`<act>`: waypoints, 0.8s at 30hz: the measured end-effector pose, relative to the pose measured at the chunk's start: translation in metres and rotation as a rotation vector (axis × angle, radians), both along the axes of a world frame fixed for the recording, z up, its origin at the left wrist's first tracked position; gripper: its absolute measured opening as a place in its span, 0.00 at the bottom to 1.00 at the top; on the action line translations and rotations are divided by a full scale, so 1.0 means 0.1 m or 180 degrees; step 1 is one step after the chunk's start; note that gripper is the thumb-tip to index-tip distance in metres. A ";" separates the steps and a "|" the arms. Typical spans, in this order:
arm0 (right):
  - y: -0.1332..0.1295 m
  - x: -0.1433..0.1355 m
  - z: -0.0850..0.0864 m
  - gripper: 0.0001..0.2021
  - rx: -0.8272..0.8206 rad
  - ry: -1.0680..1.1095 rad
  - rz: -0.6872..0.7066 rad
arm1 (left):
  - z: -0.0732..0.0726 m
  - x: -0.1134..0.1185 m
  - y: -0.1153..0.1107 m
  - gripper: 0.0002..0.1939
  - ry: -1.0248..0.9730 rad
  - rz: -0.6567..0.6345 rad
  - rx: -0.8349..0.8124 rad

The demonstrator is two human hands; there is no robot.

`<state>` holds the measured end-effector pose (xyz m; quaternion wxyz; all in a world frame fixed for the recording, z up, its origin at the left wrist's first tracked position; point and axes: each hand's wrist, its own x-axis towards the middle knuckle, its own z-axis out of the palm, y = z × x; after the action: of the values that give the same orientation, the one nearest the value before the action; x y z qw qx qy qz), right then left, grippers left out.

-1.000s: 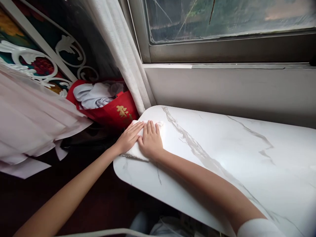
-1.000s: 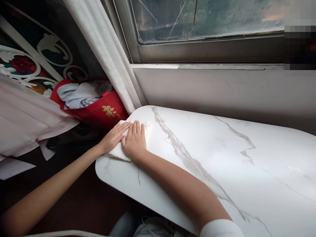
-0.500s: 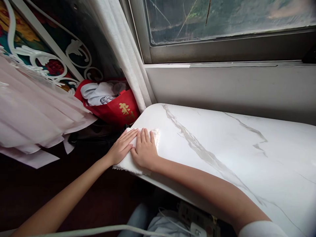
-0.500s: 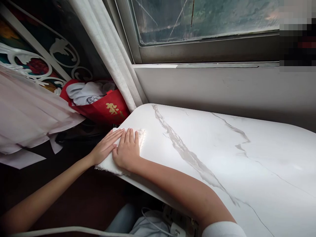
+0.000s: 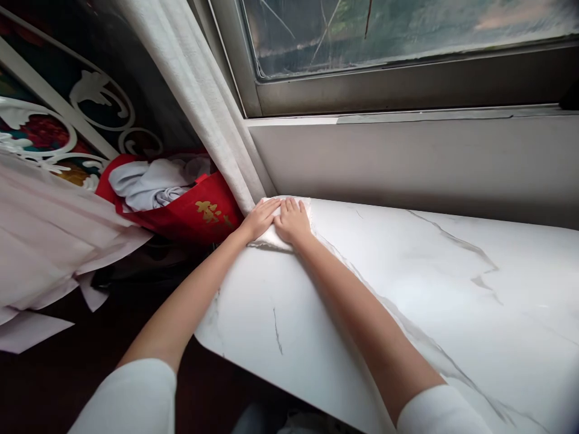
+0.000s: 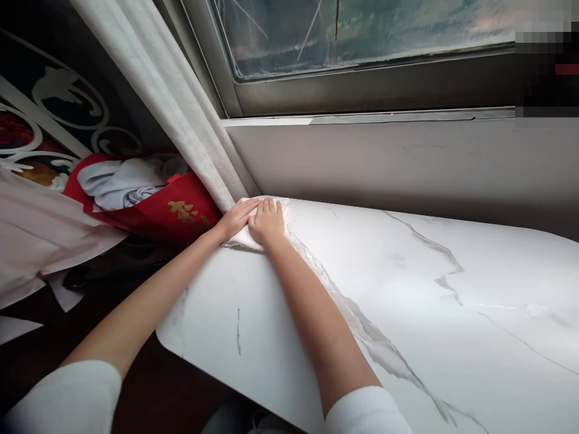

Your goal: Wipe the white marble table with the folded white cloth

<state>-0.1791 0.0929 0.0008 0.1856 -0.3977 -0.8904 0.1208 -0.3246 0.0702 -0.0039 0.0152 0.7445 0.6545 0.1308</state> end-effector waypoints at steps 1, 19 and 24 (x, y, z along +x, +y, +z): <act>0.11 0.02 -0.01 0.30 -0.0001 -0.0016 -0.0093 | 0.00 0.04 0.14 0.28 -0.0003 -0.0035 -0.0013; -0.32 0.46 0.00 0.29 0.0144 -0.0026 -0.0185 | 0.02 0.50 -0.28 0.28 0.0131 -0.0166 0.0057; -1.05 0.79 0.04 0.29 0.0041 0.0063 0.0146 | 0.03 0.79 -1.12 0.28 0.0120 -0.0209 0.0208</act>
<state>-0.1000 -0.0117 0.0053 0.1941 -0.3749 -0.8981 0.1232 -0.2460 -0.0415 -0.0007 -0.0171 0.7680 0.6252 0.1375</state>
